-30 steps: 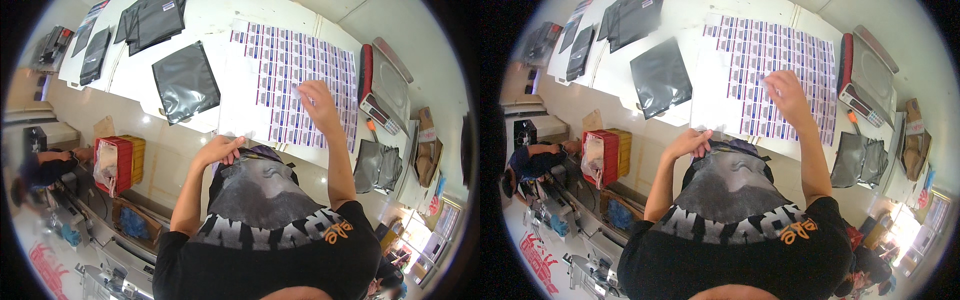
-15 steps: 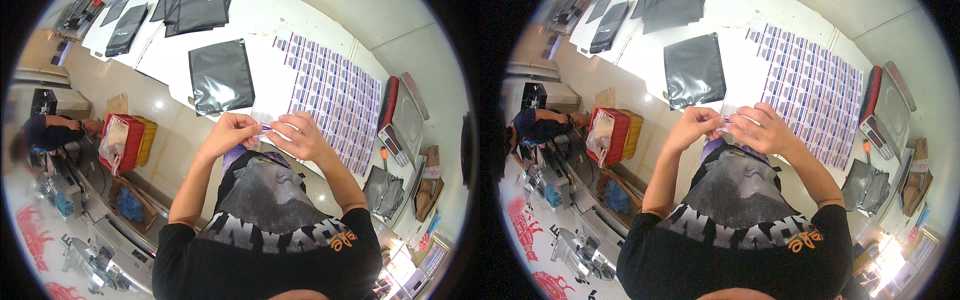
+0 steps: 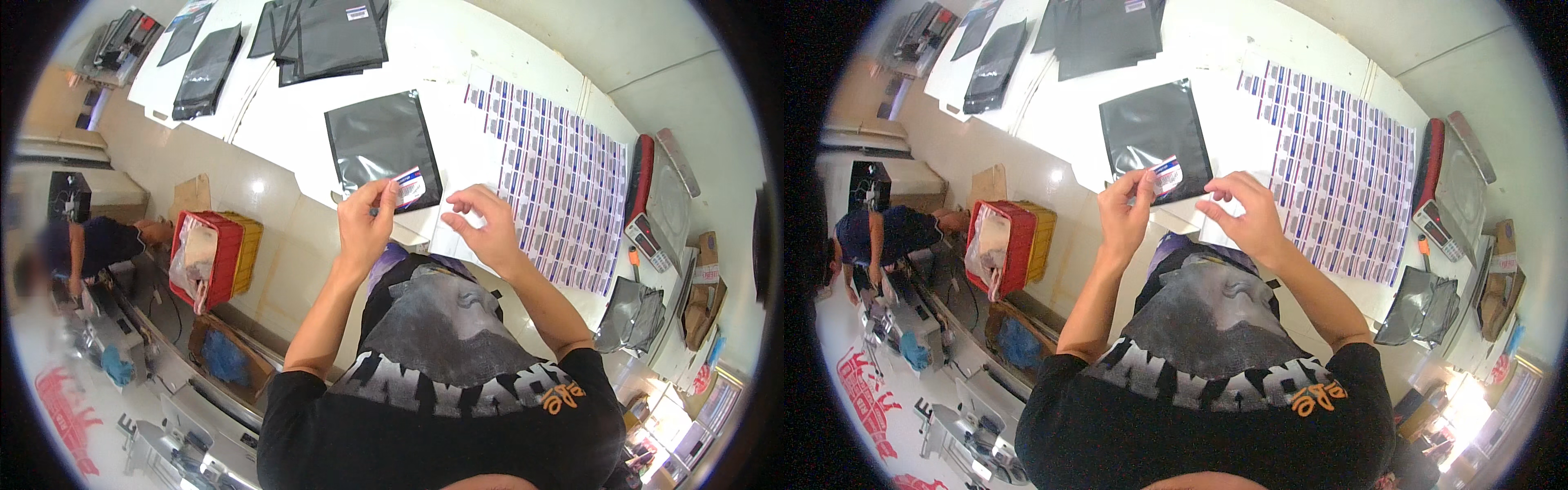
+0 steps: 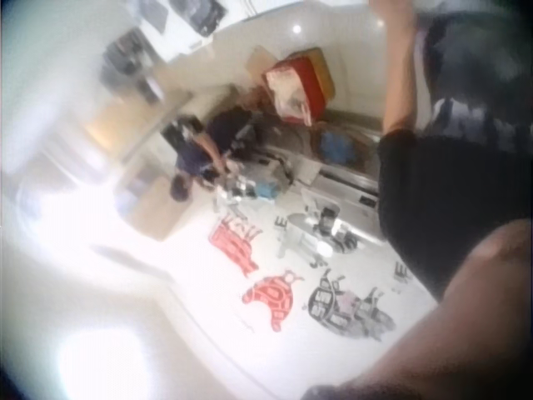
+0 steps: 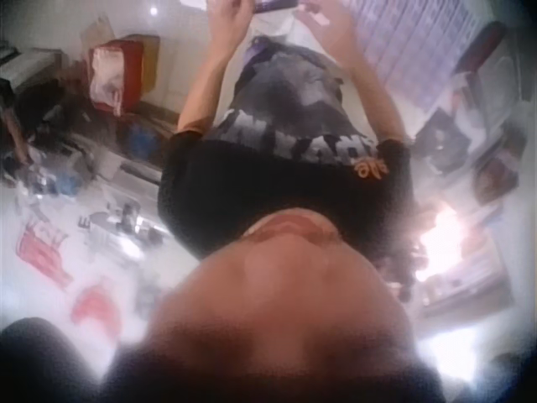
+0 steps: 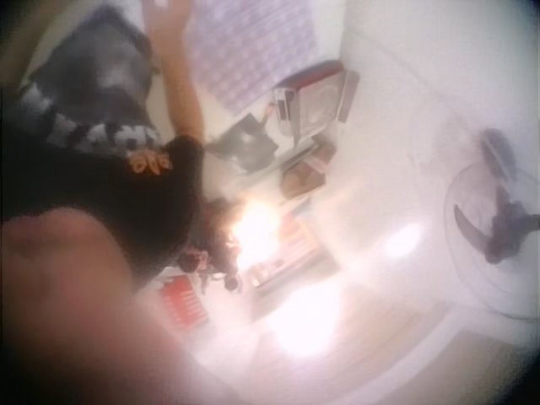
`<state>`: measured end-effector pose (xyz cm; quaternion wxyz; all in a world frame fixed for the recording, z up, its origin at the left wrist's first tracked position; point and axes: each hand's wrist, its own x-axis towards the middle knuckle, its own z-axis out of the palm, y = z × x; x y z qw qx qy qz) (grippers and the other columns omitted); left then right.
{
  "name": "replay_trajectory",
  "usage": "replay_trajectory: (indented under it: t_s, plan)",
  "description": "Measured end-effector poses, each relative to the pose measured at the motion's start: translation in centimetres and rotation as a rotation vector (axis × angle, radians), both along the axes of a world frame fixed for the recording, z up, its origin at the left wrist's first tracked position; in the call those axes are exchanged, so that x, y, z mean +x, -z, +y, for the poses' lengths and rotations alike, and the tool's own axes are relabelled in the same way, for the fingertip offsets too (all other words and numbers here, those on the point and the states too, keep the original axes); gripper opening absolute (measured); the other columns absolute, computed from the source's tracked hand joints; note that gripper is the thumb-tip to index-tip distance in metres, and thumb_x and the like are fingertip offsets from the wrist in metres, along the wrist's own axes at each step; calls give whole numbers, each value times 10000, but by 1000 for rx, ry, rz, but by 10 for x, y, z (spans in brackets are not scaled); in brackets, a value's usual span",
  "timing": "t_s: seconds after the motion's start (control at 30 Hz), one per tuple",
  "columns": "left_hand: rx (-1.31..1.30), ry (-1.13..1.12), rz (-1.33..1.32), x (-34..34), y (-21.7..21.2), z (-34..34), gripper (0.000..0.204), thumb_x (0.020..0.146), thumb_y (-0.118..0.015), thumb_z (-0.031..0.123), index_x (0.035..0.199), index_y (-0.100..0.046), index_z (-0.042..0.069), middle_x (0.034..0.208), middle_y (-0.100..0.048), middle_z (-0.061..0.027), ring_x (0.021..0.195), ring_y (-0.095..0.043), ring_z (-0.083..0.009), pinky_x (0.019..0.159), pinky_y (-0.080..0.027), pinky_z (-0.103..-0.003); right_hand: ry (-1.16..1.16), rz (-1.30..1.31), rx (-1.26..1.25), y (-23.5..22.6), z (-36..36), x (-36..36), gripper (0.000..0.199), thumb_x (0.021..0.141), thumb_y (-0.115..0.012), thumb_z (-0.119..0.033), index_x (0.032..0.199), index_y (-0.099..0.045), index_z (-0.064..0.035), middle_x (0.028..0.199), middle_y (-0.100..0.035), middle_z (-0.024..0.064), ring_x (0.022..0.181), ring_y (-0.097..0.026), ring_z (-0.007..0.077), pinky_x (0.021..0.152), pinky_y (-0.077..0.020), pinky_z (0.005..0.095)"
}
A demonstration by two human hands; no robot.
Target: The person repeatedly peels individual labels from a large sheet and affixes them to the front of black plastic pouches. After each label is applied, the pouch is placed on a growing stack on the table.
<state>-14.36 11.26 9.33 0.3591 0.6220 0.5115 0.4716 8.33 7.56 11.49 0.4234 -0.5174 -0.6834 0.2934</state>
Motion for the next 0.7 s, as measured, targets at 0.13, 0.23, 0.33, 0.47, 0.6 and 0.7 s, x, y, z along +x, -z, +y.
replay_trajectory:
  t_s: [0.13, 0.23, 0.33, 0.47, 0.6, 0.7]
  plan:
    - [142, 80, 21, -8, 7, 25, 133, 1005, -765, 90, 1025, -766, -41, 839, -754, -146, 691, -710, -200, 639, -557, -334, 1, 523, -597, 14, 29, -19, 188, 1041, -752, -187, 1006, -742, -3, 847, -672, -9, 807, -572, 64, 731, -485, 269]
    - [147, 132, 24, -15, 10, 44, 134, 998, -772, 95, 1017, -764, -37, 826, -749, -144, 681, -715, -219, 630, -560, -342, 56, 398, -530, 15, 44, -43, 191, 1045, -746, -192, 998, -743, -7, 846, -674, -20, 789, -569, 52, 721, -470, 253]
    - [104, 162, 2, -22, 19, 61, 161, 1017, -752, 116, 1028, -769, -44, 815, -752, -143, 667, -709, -213, 630, -556, -343, 94, 381, -486, 39, 60, -53, 189, 1051, -731, -189, 1000, -744, -7, 837, -668, -36, 773, -563, 44, 714, -463, 245]
    - [-33, 190, 3, -27, 29, 92, 198, 1037, -722, 136, 1036, -775, -55, 801, -749, -149, 649, -689, -205, 618, -539, -343, 147, 413, -495, 54, 82, -57, 198, 1062, -709, -193, 1009, -741, -5, 816, -664, -27, 760, -567, 48, 701, -456, 243]
    - [-34, 238, 115, -25, 52, 131, 211, 1009, -749, 166, 1001, -795, -40, 751, -724, -155, 610, -660, -197, 596, -515, -339, 239, 402, -512, 75, 111, -58, 201, 1068, -678, -181, 1005, -732, 2, 808, -669, -14, 763, -583, 59, 689, -452, 256]
    - [23, 196, 122, -17, 68, 153, 222, 971, -792, 208, 956, -810, -13, 743, -730, -150, 600, -674, -233, 591, -520, -353, 282, 343, -450, 98, 131, -54, 213, 1059, -676, -179, 991, -725, 16, 781, -656, -6, 724, -579, 78, 666, -453, 268]
